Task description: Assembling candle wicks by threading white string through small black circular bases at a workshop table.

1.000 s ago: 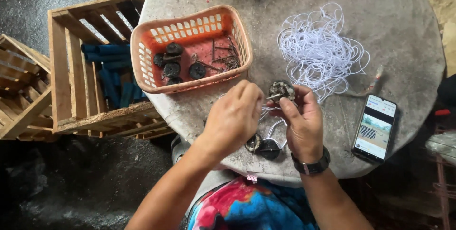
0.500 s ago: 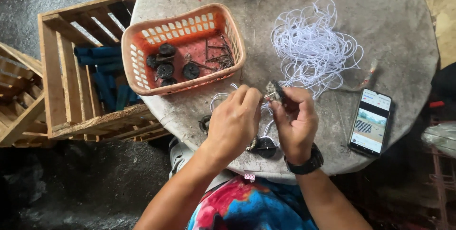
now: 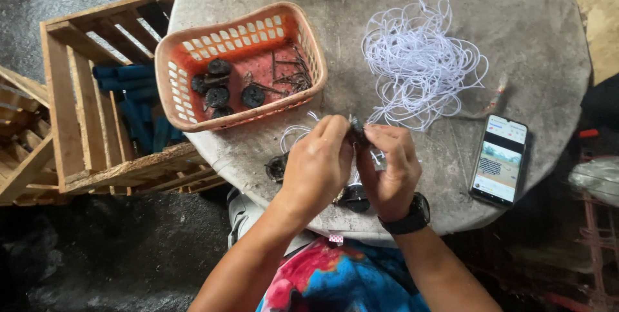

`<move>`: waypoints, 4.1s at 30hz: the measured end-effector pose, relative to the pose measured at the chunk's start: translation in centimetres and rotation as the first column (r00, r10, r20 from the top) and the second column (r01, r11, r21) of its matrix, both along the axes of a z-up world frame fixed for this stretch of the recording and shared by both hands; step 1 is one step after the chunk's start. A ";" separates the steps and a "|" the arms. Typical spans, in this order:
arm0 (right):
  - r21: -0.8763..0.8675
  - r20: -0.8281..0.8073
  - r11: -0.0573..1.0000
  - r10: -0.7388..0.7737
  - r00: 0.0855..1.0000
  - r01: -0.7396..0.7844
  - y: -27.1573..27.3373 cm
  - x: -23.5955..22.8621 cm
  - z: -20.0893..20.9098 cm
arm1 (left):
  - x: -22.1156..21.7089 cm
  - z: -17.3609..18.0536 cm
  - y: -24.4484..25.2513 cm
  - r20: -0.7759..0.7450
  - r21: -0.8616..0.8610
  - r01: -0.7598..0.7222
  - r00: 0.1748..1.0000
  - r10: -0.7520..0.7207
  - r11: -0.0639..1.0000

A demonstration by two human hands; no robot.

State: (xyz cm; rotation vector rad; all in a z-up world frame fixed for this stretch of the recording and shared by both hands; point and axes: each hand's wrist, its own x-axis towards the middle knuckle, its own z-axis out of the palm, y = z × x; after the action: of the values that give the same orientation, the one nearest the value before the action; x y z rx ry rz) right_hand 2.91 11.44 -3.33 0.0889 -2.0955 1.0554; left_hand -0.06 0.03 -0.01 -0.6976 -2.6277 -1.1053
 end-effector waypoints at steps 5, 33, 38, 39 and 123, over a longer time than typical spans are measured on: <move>0.035 -0.055 0.996 0.081 0.995 -0.079 0.1 0.2 1.5 | -0.1 0.0 -0.6 0.168 0.127 0.021 0.985 -0.042 0.992; 0.497 0.081 0.856 -0.210 0.974 0.142 21.8 -7.7 3.0 | 2.4 -0.5 -8.7 0.350 0.382 -0.235 0.932 0.095 0.894; 0.557 0.630 0.827 -0.478 0.611 0.072 22.7 -8.2 -0.2 | 2.5 -0.8 -8.5 0.336 0.377 -0.229 0.937 0.098 0.897; 0.577 0.745 0.816 -0.527 0.408 -0.001 21.7 -8.0 0.0 | 2.5 -0.9 -8.5 0.339 0.356 -0.229 0.935 0.103 0.906; 0.180 0.051 0.832 0.525 0.850 -0.525 1.5 1.0 3.3 | 3.9 -2.3 -2.8 0.426 0.607 -0.039 0.859 -0.284 0.793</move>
State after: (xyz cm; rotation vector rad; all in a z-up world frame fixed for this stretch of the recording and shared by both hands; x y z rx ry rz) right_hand 3.90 12.90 0.01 0.8033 -2.2205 1.1569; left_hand 3.80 -2.78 -2.30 -0.4882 -2.3427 -2.2905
